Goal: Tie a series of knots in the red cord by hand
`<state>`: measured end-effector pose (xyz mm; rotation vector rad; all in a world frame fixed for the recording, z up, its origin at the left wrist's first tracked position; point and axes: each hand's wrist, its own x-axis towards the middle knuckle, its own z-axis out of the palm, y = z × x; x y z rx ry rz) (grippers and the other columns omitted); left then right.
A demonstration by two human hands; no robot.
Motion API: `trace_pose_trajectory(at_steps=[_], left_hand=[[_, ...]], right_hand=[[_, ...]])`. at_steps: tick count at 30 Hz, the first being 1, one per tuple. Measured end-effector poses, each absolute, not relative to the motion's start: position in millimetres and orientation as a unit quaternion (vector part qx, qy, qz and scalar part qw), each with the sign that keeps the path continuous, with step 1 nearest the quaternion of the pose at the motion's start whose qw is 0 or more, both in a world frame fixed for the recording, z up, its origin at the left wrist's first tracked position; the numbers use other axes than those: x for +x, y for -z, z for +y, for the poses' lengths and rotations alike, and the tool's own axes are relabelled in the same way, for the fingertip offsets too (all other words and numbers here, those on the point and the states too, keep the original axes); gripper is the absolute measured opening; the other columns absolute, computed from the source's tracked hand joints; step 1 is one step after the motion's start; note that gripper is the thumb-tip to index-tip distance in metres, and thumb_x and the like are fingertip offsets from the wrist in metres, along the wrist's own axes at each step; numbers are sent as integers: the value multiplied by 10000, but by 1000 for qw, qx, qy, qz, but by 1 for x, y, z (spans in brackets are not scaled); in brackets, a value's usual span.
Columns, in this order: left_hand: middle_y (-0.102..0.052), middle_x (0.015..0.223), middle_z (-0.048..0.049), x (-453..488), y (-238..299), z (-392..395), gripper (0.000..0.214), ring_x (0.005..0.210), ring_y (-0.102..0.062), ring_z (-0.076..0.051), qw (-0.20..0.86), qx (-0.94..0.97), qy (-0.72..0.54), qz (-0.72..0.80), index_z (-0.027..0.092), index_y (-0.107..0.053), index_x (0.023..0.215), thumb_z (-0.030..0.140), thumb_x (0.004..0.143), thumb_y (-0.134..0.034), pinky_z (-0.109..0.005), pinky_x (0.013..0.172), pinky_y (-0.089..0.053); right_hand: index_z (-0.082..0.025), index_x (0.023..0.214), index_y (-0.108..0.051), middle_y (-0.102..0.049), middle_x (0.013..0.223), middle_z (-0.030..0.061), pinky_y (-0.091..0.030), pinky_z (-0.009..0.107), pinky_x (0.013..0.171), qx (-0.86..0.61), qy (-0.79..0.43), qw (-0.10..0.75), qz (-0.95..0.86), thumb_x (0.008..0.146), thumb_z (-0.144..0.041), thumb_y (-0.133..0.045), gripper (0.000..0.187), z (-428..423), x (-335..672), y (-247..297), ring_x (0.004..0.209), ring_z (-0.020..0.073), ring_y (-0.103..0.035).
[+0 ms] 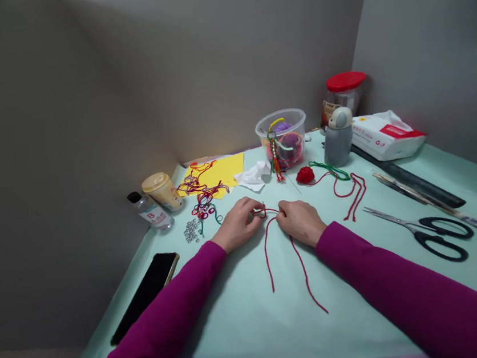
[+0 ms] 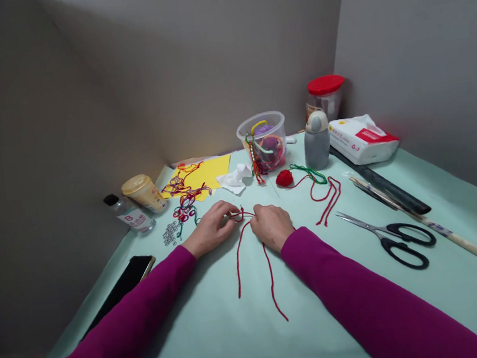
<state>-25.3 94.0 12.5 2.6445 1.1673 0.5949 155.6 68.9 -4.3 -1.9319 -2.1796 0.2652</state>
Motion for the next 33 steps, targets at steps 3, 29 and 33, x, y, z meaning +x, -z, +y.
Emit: trace_pose_trajectory(at_steps=[3,29,33], left_hand=[[-572,936,-73,-24,-11,96,153,899,-509,-193,56,912,-167,371,191,-591,929,271,829,-508,-327,832,-411],[-620,704,-3,-12,5,122,199,558,-516,-85,438,606,-354,561,160,-581,819,281,663,-604,-185,470,-356],[-578,647,17,-5,2,119,191,472,-439,-51,452,581,-373,565,151,-580,784,291,663,-627,-164,412,-302]], right_hand=[[-200,898,-631,-689,849,109,-304,307,577,-650,-88,104,-748,850,-256,-361,280,70,156,4,787,256,-622],[-211,789,-631,-661,756,43,-255,284,568,-512,-137,88,-843,803,-222,-410,222,67,166,-1,704,184,-560],[-207,785,-616,-660,757,44,-259,283,573,-512,-134,88,-844,806,-231,-407,212,68,164,1,706,182,-562]])
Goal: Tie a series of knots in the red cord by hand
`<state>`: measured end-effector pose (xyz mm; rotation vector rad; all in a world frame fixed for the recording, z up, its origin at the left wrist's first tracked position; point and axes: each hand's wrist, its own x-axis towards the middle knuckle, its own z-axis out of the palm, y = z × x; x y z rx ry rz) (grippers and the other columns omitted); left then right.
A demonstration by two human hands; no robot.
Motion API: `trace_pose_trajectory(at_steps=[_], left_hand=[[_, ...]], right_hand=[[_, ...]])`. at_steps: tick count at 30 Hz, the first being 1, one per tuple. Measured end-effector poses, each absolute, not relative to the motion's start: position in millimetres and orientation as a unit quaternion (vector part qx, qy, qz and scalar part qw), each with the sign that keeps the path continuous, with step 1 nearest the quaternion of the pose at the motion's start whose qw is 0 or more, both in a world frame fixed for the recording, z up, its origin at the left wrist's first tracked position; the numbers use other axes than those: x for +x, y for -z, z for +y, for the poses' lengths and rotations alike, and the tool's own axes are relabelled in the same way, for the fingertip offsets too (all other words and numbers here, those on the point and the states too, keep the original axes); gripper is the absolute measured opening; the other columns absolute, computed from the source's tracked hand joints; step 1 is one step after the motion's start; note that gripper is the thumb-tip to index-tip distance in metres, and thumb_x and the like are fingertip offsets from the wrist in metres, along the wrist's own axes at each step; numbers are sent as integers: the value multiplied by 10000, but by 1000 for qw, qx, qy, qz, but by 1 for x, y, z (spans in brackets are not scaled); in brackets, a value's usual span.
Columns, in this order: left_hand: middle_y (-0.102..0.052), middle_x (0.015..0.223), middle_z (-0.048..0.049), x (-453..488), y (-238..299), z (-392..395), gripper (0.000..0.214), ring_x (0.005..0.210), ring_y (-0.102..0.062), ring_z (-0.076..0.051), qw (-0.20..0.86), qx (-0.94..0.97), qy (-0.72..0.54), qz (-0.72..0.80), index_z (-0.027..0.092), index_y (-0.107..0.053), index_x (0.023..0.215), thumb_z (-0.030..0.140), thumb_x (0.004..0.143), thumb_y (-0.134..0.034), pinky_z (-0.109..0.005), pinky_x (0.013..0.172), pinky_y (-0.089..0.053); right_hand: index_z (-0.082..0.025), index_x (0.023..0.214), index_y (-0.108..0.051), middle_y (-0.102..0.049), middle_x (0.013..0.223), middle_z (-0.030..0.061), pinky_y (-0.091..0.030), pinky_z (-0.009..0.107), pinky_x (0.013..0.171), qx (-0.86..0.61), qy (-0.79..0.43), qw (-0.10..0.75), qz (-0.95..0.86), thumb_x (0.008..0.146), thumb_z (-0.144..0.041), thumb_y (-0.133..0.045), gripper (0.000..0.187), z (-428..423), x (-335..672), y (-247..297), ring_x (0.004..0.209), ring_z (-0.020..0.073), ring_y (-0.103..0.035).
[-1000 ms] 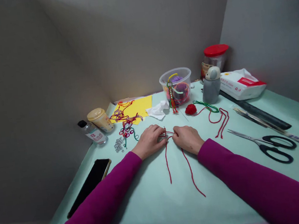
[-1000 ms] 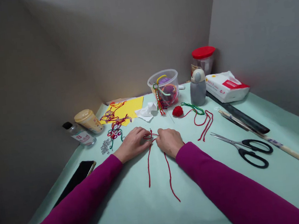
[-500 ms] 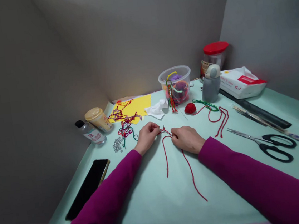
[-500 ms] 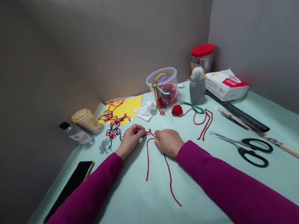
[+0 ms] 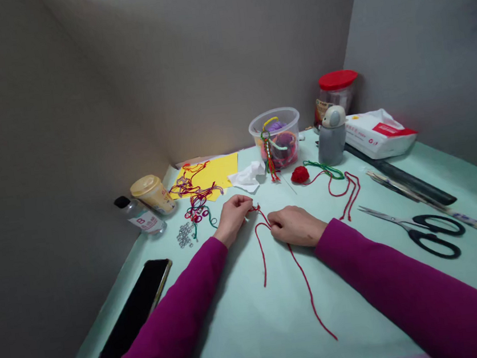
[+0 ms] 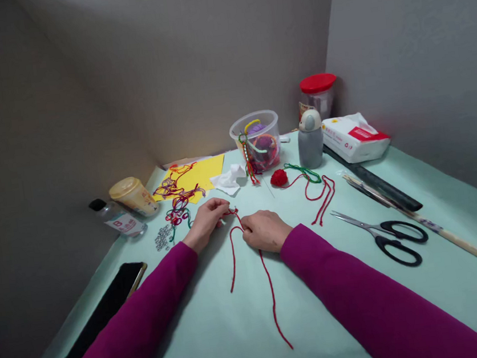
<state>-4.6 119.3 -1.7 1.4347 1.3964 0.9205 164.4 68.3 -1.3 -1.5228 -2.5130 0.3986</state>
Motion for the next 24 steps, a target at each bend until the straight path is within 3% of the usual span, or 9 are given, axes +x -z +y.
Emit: trace_pose_trajectory(at_steps=[5,10,15,21,24], left_hand=[[-585,627,-1,3,4,116,191,452,-420,-38,494,541,-387,560,134,-591,781,289,681,-642,-146,382,-249],[-668,831,-86,3,4,112,232,532,-508,-44,562,497,-407,521,104,-600,881,258,712,-641,-138,408,-311],[-664,993,-124,3,2,108,240,573,-561,-46,564,527,-367,519,96,-595,991,181,773,-540,-137,451,-381],[-679,956,-52,1,5,108,334,493,-554,-51,393,742,-267,473,168,-596,1083,149,837,-369,-179,491,-444],[-692,930,-26,-2,-2,112,331,620,-613,-93,241,843,-213,430,205,-617,1077,151,849,-383,-211,609,-470]], right_hand=[[-214,762,-598,-653,728,37,-246,284,558,-513,-129,95,-843,800,-243,-405,199,69,165,4,681,180,-561],[-218,767,-592,-655,728,38,-234,287,552,-517,-121,89,-842,793,-243,-403,192,68,165,4,674,179,-558],[-217,774,-594,-654,730,36,-220,286,542,-523,-120,92,-839,795,-242,-401,196,66,164,3,665,176,-550],[-210,727,-595,-628,691,28,-235,275,557,-519,-143,107,-836,782,-223,-419,185,67,166,2,648,163,-522],[-203,679,-576,-605,662,24,-246,265,556,-530,-162,124,-823,760,-208,-430,167,70,169,2,622,153,-492]])
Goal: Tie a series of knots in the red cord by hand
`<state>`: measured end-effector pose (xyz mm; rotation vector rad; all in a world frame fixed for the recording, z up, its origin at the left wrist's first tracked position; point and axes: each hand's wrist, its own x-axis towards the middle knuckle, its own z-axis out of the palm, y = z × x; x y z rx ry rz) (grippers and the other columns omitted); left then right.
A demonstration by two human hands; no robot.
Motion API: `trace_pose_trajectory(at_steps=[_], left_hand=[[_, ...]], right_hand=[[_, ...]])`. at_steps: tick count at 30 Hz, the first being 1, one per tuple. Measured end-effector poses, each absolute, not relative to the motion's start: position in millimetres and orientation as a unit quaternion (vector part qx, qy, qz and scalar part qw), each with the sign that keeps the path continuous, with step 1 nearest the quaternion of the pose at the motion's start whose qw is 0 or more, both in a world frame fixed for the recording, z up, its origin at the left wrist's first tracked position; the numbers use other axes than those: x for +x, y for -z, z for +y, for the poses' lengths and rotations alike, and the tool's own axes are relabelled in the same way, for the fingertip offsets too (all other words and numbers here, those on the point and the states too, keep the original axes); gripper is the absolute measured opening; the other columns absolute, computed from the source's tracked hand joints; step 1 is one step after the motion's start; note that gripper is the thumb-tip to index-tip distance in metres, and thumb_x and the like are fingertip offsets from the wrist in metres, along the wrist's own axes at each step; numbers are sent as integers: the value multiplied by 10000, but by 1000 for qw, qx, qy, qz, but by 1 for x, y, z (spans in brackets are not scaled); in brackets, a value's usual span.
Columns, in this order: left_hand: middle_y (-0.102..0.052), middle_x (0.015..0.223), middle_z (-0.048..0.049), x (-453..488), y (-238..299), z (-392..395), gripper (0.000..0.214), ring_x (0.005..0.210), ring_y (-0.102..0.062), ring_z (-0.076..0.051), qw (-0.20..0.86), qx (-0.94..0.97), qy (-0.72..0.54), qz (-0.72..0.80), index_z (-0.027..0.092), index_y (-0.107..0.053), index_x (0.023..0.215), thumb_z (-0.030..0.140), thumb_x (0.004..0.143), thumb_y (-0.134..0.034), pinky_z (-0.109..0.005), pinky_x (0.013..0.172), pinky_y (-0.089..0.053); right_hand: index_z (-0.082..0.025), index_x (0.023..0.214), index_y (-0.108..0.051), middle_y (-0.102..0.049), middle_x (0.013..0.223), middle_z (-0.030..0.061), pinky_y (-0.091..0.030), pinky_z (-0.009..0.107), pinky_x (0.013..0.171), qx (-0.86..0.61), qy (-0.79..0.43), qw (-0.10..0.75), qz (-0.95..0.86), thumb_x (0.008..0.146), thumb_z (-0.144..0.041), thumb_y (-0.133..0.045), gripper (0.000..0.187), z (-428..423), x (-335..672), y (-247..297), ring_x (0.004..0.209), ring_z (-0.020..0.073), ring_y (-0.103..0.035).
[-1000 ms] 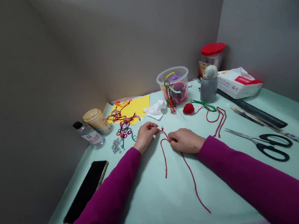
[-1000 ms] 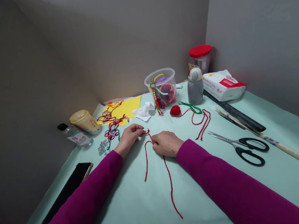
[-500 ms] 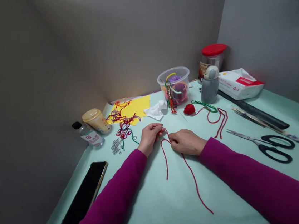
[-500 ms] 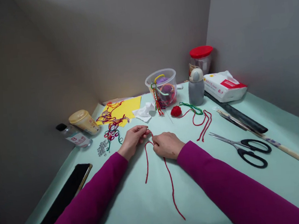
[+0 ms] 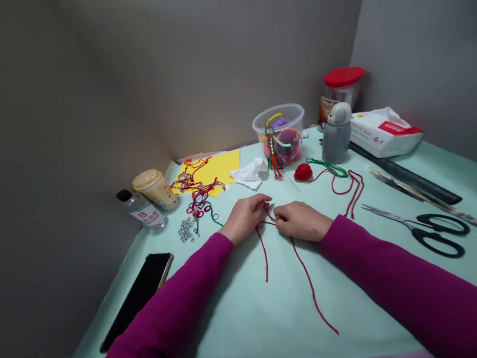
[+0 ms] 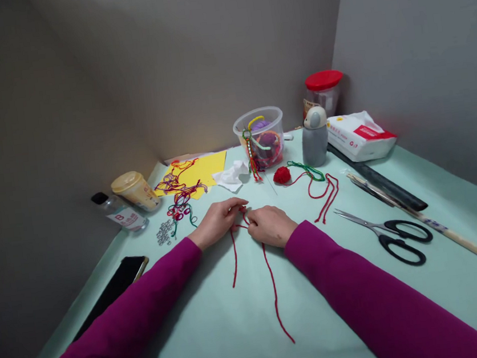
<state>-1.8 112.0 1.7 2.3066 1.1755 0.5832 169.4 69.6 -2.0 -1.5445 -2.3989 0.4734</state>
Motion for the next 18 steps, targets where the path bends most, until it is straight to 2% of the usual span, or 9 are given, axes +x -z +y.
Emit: trace_pose_trajectory(at_steps=[2,4,11,15,18], left_hand=[[-699,926,-17,-2,-8,115,333,777,-639,-134,153,889,-170,396,223,-621,1088,135,834,-426,-233,702,-463],[-703,925,-16,-3,-14,119,350,852,-640,-156,100,914,-126,372,234,-608,1120,129,823,-455,-248,740,-450],[-690,947,-16,-4,-18,126,400,809,-628,-121,56,945,-75,314,254,-549,1193,128,816,-497,-219,683,-424],[-674,982,-16,-4,-19,126,414,768,-618,-110,39,957,-60,281,262,-499,1228,150,830,-498,-207,610,-396],[-678,941,-7,-5,-19,127,422,757,-615,-110,53,955,-60,286,256,-468,1237,152,830,-505,-205,621,-395]], right_hand=[[-201,664,-563,-588,640,20,-253,259,554,-540,-175,136,-812,752,-211,-434,156,71,171,3,602,147,-470],[-202,661,-555,-576,628,14,-257,255,553,-544,-184,146,-805,746,-216,-438,145,72,172,4,586,142,-450],[-198,603,-508,-525,575,-4,-249,249,529,-550,-204,183,-788,718,-202,-451,129,74,171,6,552,129,-414],[-190,593,-498,-517,561,-4,-252,242,515,-561,-221,215,-768,728,-190,-438,148,76,170,5,547,124,-433],[-185,608,-520,-539,571,3,-263,239,520,-580,-221,228,-750,742,-196,-440,157,78,172,6,556,127,-451]])
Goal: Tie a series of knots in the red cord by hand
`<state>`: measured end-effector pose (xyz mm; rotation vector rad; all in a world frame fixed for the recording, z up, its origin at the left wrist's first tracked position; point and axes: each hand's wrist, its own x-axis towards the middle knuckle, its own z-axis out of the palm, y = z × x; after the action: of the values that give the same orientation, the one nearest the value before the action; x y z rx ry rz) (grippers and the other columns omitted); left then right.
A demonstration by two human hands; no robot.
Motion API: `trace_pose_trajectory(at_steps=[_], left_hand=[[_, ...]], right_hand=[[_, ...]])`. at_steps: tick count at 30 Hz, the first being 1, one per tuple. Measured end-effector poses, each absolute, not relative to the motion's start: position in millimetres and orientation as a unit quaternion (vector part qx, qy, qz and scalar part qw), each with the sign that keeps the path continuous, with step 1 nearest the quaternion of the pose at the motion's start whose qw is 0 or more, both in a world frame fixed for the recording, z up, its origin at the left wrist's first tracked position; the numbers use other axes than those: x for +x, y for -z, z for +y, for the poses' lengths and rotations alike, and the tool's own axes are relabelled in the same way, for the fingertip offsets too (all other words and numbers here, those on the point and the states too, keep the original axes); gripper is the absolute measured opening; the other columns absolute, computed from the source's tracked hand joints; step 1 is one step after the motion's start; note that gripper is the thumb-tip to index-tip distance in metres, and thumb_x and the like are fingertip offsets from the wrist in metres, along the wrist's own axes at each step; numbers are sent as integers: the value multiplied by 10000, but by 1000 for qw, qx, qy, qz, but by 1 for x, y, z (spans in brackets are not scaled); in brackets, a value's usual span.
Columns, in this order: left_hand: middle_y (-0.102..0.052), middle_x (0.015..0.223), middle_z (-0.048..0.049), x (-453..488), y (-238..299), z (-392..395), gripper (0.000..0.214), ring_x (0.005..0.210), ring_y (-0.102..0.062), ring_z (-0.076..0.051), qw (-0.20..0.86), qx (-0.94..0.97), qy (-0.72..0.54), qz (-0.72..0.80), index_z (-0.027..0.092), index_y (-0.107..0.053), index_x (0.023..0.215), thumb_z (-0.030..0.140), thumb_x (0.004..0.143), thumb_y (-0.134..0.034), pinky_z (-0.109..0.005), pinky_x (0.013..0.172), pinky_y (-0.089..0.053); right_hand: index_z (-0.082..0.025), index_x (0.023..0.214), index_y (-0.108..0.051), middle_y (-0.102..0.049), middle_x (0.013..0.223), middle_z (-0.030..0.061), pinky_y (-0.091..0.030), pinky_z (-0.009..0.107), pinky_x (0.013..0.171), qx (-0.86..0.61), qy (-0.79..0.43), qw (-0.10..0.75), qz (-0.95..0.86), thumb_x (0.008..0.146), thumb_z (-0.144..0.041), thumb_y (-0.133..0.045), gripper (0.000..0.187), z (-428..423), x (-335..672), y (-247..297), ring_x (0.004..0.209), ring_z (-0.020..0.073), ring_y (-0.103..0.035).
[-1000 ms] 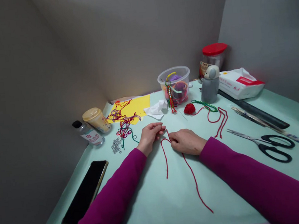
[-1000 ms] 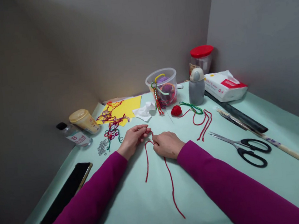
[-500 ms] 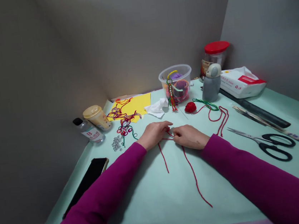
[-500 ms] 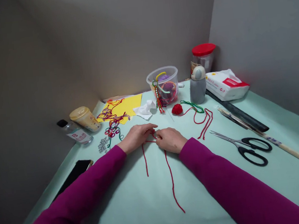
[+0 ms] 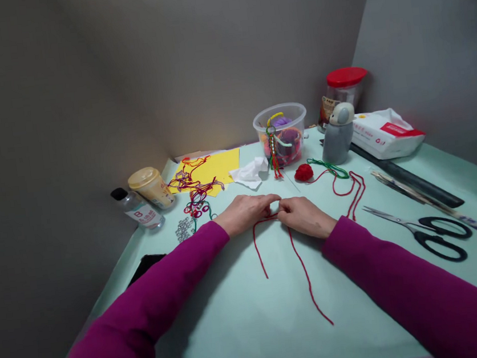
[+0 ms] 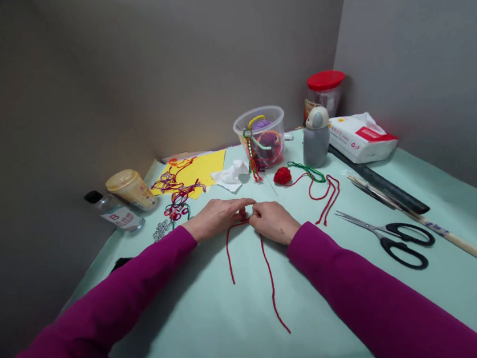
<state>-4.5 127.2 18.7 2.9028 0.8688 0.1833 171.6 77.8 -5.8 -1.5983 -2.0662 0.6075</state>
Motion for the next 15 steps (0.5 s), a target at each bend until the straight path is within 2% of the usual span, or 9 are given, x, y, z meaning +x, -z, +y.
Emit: trace_pose_trajectory(at_steps=[8,15], left_hand=[[-650,901,3,-16,-15,131,156,791,-581,-119,104,950,-91,279,231,-606,926,169,817,-512,-206,683,-386],[-641,880,-5,-10,-22,132,140,787,-565,-134,109,947,-62,296,221,-635,871,163,786,-540,-214,660,-361]], right_hand=[[-188,715,-595,-633,700,53,-278,260,554,-642,-164,166,-731,790,-244,-439,182,77,173,4,646,164,-518],[-193,780,-614,-654,759,65,-271,270,570,-639,-143,129,-745,820,-251,-414,212,73,169,3,706,181,-547]])
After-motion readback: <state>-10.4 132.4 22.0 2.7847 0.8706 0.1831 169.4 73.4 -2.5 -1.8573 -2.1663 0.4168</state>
